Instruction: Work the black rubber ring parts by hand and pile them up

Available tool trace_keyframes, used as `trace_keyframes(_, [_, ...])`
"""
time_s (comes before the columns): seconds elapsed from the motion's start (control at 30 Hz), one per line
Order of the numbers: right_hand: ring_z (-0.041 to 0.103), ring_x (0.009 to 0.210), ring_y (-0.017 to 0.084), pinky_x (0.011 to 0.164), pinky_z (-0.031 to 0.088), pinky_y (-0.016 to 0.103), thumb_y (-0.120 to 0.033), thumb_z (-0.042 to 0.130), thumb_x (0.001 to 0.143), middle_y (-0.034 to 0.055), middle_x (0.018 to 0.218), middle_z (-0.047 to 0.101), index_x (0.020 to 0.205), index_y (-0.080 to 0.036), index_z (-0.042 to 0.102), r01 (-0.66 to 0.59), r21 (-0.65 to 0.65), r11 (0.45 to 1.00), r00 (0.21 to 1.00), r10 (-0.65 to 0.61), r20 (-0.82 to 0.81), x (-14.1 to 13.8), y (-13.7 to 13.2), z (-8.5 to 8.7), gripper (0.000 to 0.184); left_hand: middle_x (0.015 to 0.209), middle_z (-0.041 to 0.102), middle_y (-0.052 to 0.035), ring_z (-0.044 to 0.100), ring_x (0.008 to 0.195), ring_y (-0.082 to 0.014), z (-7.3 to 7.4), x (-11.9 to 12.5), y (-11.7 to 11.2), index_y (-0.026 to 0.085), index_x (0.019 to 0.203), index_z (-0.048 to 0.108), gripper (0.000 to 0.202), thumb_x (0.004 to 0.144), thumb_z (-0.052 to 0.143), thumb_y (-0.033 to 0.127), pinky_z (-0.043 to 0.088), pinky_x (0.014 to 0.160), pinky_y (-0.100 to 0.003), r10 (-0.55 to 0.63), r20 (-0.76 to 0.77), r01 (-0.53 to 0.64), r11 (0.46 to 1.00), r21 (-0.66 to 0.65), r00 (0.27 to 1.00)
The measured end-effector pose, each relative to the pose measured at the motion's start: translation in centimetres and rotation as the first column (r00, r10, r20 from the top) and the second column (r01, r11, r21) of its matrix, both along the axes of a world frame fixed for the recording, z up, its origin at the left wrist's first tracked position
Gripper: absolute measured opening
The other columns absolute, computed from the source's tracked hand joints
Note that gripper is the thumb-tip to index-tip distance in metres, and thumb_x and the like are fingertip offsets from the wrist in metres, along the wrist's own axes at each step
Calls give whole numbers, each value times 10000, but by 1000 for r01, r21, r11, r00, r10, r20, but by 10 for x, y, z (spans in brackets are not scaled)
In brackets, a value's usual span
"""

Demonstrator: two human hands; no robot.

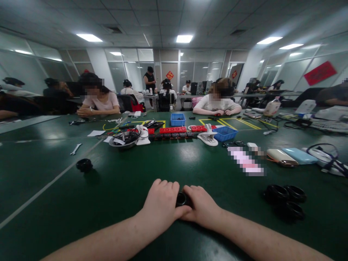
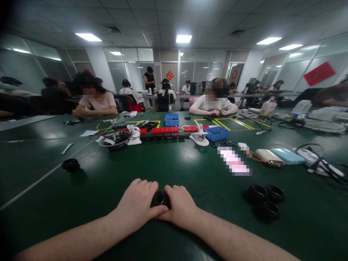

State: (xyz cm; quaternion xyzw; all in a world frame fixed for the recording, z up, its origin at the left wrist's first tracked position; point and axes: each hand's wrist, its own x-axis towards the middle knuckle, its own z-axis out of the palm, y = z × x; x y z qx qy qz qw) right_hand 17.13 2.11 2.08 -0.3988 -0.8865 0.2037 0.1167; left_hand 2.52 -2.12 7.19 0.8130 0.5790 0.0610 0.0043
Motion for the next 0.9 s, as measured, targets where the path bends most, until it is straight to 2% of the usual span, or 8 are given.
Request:
trace_keyframes(0.07, [508, 731, 192, 660, 344, 294, -498, 719, 593, 46, 809, 577, 924, -156, 551, -63, -21, 998, 998, 63, -14, 5, 2, 3, 504, 794, 614, -83, 554, 778, -275, 4, -5, 3, 128, 827, 594, 431, 729, 610, 548, 414, 740, -439, -54, 38, 54, 999, -7, 998])
trace_keyframes(0.13, [515, 758, 183, 675, 353, 278, -479, 739, 590, 29, 839, 588, 999, -178, 554, -138, -50, 989, 990, 136, -31, 10, 6, 7, 540, 883, 613, -67, 542, 840, -256, 10, -12, 6, 149, 919, 597, 391, 749, 617, 501, 414, 768, -417, -153, 124, 158, 987, -28, 980])
trace_keyframes(0.3, [495, 665, 125, 627, 344, 225, -322, 737, 654, -36, 697, 557, 892, -186, 590, -243, -115, 963, 970, 238, -59, 16, 16, 9, 312, 1087, 584, -15, 497, 1024, -205, 23, -29, 13, 259, 1100, 566, 333, 777, 648, 240, 379, 884, -344, -419, 273, 460, 881, -108, 866])
trace_keyframes(0.4, [485, 660, 122, 637, 340, 230, -313, 744, 649, -39, 684, 550, 861, -172, 585, -243, -124, 962, 969, 235, -70, 15, 18, 7, 300, 1107, 592, -3, 499, 1042, -190, 25, -35, 16, 280, 1095, 582, 329, 793, 629, 158, 369, 901, -321, -456, 264, 507, 845, -171, 850])
trace_keyframes(0.57, [475, 657, 121, 641, 338, 235, -336, 760, 625, -34, 686, 544, 853, -165, 581, -209, -118, 971, 977, 202, -72, 14, 16, 7, 336, 968, 615, -3, 549, 912, -186, 25, -32, 17, 288, 1109, 578, 345, 791, 643, 171, 417, 790, -297, -393, 182, 425, 881, -208, 902])
trace_keyframes(0.67, [466, 641, 116, 607, 332, 225, -349, 765, 610, -33, 688, 541, 846, -162, 571, -181, -109, 978, 983, 175, -60, 13, 15, 7, 358, 914, 614, -2, 561, 866, -188, 23, -22, 12, 255, 1030, 613, 271, 767, 676, 261, 430, 744, -288, -285, 83, 296, 935, -198, 955])
trace_keyframes(0.8, [453, 623, 118, 553, 311, 218, -400, 759, 586, -22, 704, 542, 832, -160, 541, -126, -78, 989, 992, 124, -32, 11, 12, 6, 407, 843, 623, -75, 568, 817, -258, 14, -5, 3, 126, 864, 632, 283, 727, 692, 367, 439, 719, -368, -96, -30, 91, 986, -139, 995])
trace_keyframes(0.9, [444, 615, 127, 538, 298, 229, -425, 754, 563, -2, 718, 536, 796, -155, 525, -74, -37, 997, 997, 74, -3, 7, 8, 3, 424, 806, 619, -110, 566, 785, -286, 7, 4, -2, 90, 835, 621, 323, 746, 660, 398, 432, 710, -416, -18, -60, 13, 996, -88, 998])
